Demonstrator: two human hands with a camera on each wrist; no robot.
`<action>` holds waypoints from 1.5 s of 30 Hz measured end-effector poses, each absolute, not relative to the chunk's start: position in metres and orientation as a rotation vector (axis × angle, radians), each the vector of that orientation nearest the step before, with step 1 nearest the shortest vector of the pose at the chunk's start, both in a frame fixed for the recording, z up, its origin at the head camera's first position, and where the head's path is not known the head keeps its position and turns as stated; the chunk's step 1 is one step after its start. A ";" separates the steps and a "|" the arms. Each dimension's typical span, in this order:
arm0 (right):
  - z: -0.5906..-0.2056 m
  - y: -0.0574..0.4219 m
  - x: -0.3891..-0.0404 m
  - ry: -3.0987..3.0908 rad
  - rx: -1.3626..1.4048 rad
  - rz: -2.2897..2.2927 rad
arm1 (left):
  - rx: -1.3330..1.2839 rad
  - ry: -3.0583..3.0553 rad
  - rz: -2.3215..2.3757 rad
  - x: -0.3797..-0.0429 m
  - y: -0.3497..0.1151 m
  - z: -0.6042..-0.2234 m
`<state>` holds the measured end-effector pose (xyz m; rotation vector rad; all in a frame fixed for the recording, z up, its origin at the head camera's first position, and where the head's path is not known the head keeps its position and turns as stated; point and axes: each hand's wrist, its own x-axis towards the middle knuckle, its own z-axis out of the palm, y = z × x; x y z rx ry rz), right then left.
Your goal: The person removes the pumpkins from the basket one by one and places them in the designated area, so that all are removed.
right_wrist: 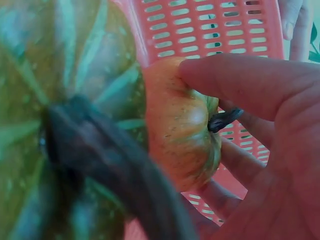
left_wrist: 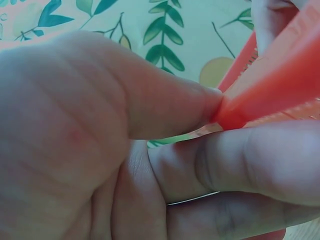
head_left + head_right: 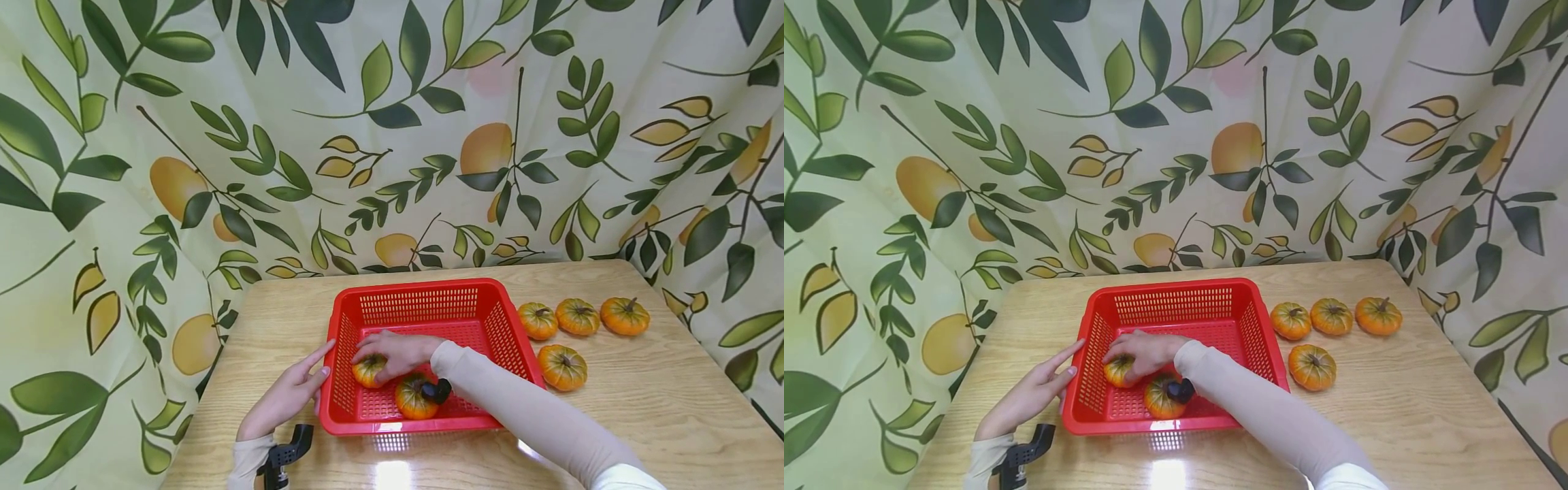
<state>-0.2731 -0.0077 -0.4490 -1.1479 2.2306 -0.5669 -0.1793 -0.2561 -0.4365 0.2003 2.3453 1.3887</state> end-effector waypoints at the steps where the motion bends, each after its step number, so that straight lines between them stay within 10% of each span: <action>1: -0.449 -0.008 -0.273 2.228 -1.147 -0.571 | 0.197 2.343 1.390 -0.179 -0.256 -0.436; 45: -0.449 -0.001 -0.268 2.296 -0.999 -0.600 | 0.224 2.340 1.400 -0.178 -0.255 -0.437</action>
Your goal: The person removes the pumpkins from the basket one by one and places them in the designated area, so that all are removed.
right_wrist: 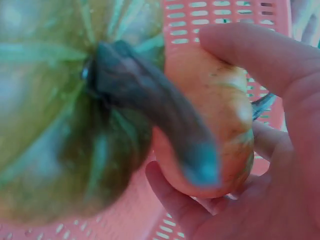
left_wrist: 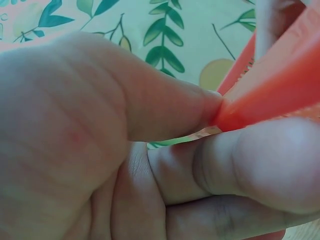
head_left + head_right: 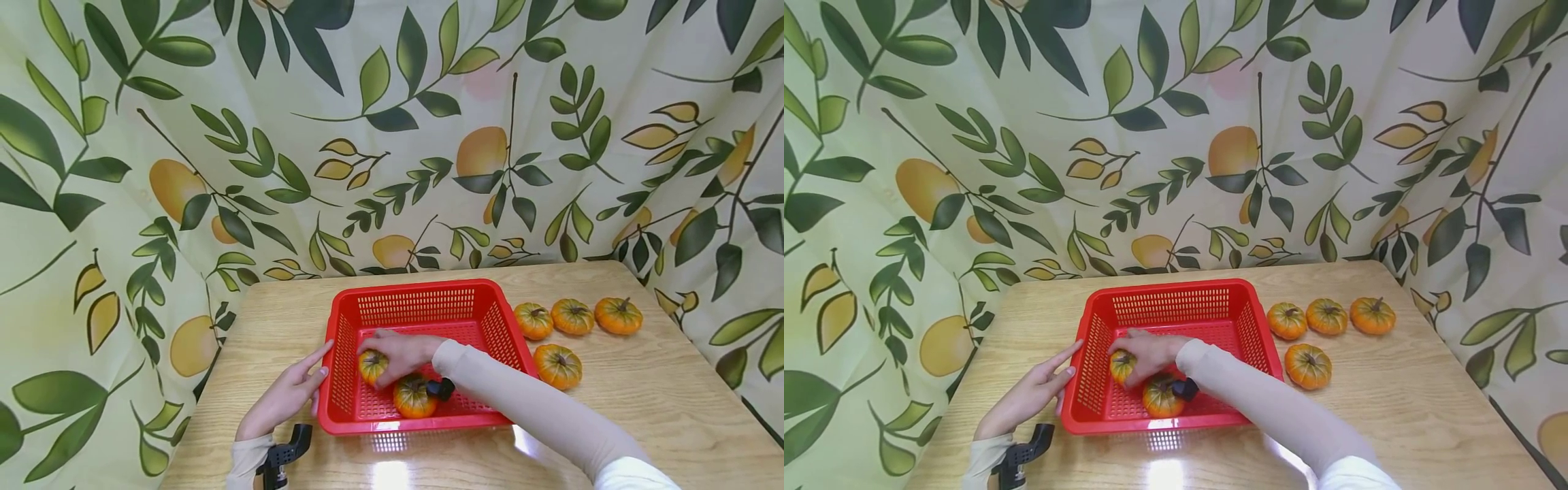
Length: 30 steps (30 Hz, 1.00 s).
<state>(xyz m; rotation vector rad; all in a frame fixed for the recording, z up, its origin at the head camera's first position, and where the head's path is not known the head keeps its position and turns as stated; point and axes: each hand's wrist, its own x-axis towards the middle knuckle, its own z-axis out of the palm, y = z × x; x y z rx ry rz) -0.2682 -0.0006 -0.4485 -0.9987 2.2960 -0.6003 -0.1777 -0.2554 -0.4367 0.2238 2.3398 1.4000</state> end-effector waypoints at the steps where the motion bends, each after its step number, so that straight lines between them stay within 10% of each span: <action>1: -0.447 0.001 -0.268 2.301 -1.007 -0.611 | 0.225 2.341 1.398 -0.178 -0.255 -0.436; 30: -0.419 0.051 -0.257 2.346 -0.920 -1.020 | 0.225 2.328 1.427 -0.176 -0.254 -0.436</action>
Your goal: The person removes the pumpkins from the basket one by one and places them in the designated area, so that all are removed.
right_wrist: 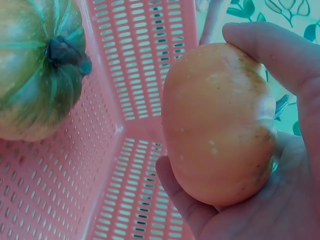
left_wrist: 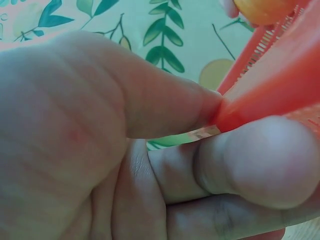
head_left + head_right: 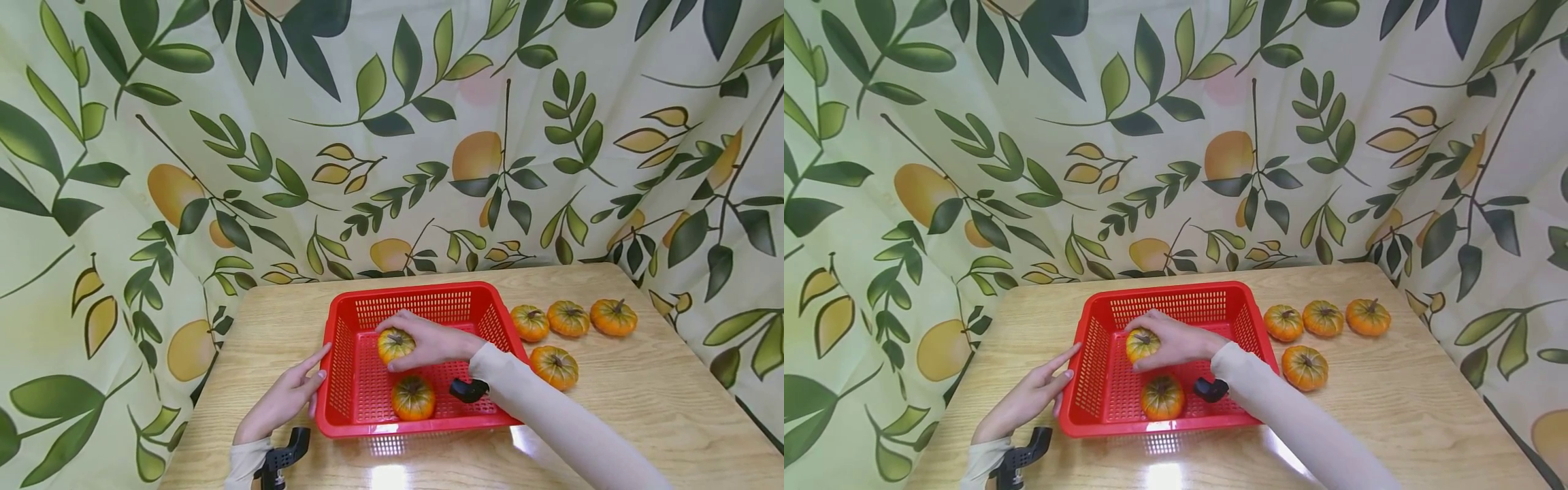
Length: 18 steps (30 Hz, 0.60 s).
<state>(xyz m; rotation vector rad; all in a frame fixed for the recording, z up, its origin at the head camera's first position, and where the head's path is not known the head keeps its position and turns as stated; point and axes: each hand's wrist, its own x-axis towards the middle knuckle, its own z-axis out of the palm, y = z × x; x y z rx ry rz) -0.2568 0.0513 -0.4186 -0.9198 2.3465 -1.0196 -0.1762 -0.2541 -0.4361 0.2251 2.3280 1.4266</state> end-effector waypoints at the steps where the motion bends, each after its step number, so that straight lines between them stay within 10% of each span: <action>1: -0.418 0.053 -0.257 2.351 -0.917 -1.021 | 0.229 2.333 1.423 -0.176 -0.254 -0.436; 18: -0.413 0.079 -0.264 2.431 -0.870 -1.072 | 0.233 2.341 1.422 -0.176 -0.254 -0.437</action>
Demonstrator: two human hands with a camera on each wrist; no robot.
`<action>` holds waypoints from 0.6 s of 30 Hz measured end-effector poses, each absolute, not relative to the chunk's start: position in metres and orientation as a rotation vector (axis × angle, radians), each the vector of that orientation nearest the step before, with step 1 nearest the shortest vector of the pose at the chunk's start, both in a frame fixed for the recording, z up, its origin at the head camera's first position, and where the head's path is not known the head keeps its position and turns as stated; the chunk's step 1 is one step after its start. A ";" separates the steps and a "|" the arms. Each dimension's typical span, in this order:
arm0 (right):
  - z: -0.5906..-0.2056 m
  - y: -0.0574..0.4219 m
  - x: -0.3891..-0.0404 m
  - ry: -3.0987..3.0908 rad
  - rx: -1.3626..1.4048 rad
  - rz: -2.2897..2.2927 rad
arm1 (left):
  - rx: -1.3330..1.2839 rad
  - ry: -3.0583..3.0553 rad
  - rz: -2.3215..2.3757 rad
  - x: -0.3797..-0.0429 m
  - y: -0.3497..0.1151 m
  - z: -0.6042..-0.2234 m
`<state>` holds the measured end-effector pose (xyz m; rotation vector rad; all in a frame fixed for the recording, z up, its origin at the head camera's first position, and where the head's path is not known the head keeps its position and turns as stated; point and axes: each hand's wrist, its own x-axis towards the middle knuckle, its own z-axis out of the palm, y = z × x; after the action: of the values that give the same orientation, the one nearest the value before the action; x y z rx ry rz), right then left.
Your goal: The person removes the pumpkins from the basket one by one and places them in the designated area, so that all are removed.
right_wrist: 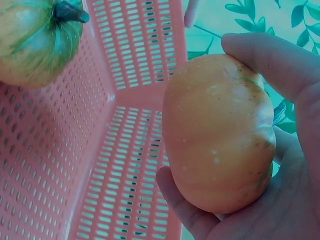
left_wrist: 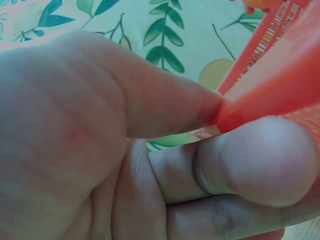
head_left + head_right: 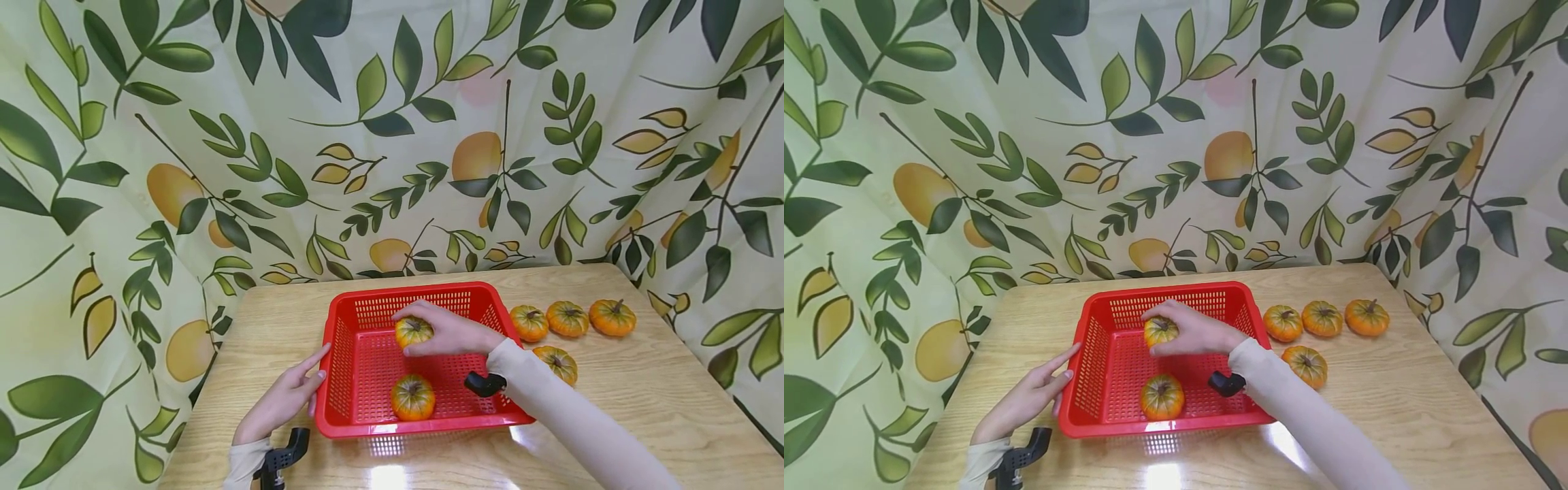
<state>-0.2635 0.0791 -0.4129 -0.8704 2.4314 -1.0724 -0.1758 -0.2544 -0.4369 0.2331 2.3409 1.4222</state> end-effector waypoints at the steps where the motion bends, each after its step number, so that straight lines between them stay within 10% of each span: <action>1: -0.412 0.081 -0.263 2.440 -0.865 -1.068 | 0.233 2.341 1.421 -0.176 -0.254 -0.437; 18: -0.399 0.118 -0.263 2.511 -0.767 -1.087 | 0.231 2.331 1.434 -0.177 -0.255 -0.438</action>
<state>-0.2626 0.1183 -0.3992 -0.7672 2.5113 -1.0866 -0.1770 -0.2548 -0.4377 0.2313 2.3307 1.4343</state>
